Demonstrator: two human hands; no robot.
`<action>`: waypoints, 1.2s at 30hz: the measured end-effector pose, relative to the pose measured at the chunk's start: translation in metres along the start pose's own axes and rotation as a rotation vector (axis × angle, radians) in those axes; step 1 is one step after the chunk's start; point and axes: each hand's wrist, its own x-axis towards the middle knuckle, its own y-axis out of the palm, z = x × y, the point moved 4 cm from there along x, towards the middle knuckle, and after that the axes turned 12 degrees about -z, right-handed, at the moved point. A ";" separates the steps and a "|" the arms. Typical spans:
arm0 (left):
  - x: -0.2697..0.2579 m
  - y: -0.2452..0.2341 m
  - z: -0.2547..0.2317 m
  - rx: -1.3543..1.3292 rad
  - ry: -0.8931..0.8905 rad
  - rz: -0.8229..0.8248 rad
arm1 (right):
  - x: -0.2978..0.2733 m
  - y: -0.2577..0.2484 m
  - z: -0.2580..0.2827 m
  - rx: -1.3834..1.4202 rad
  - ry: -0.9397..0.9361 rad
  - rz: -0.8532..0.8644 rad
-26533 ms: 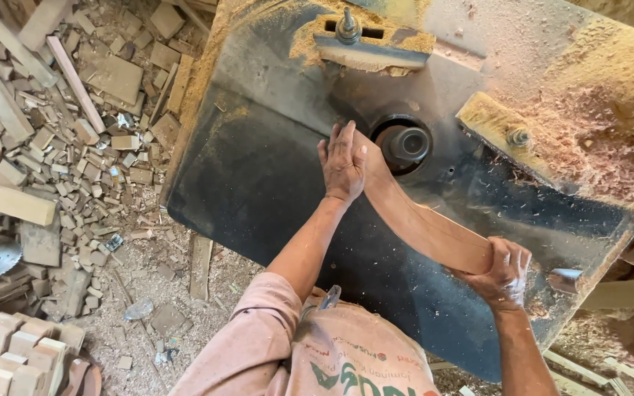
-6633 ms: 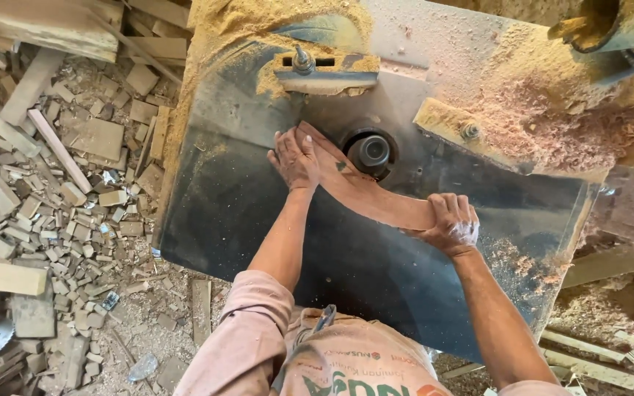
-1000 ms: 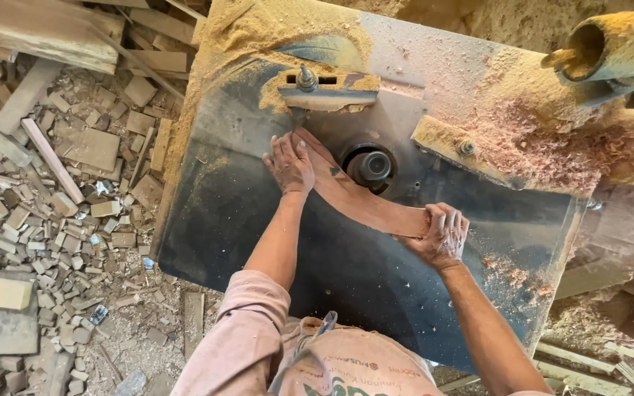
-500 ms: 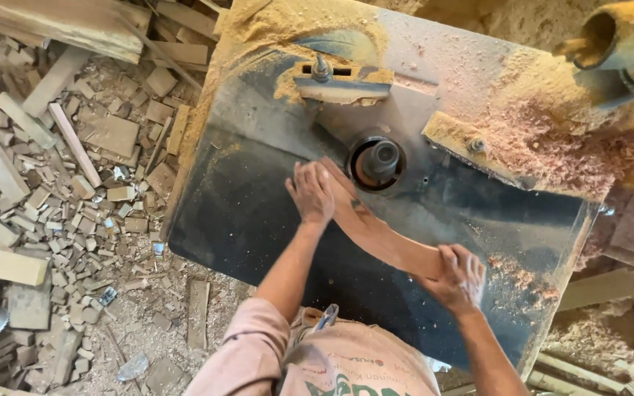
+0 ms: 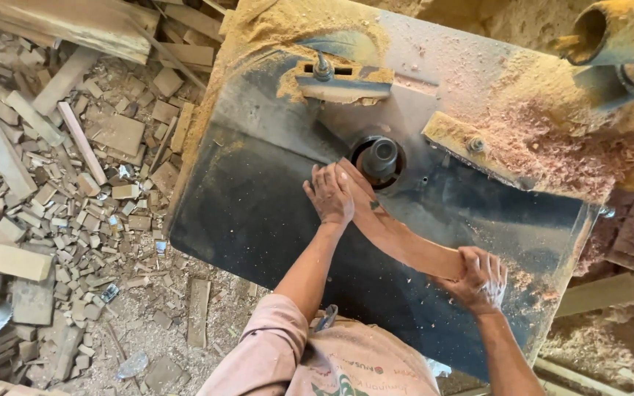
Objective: The person uses a router table to shape a curved piece of wood. They guide the wood against the spinning router bit, repeatedly flipping and repositioning it to smooth both edges and surfaces.
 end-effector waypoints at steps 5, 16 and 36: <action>0.006 0.007 0.000 -0.031 -0.004 -0.010 | 0.007 0.002 0.004 -0.035 -0.028 -0.035; 0.015 0.011 -0.001 -0.056 0.034 -0.040 | 0.014 0.004 0.009 -0.056 -0.046 -0.046; 0.030 0.007 -0.002 -0.047 -0.015 0.045 | 0.025 0.008 0.018 -0.019 -0.018 -0.021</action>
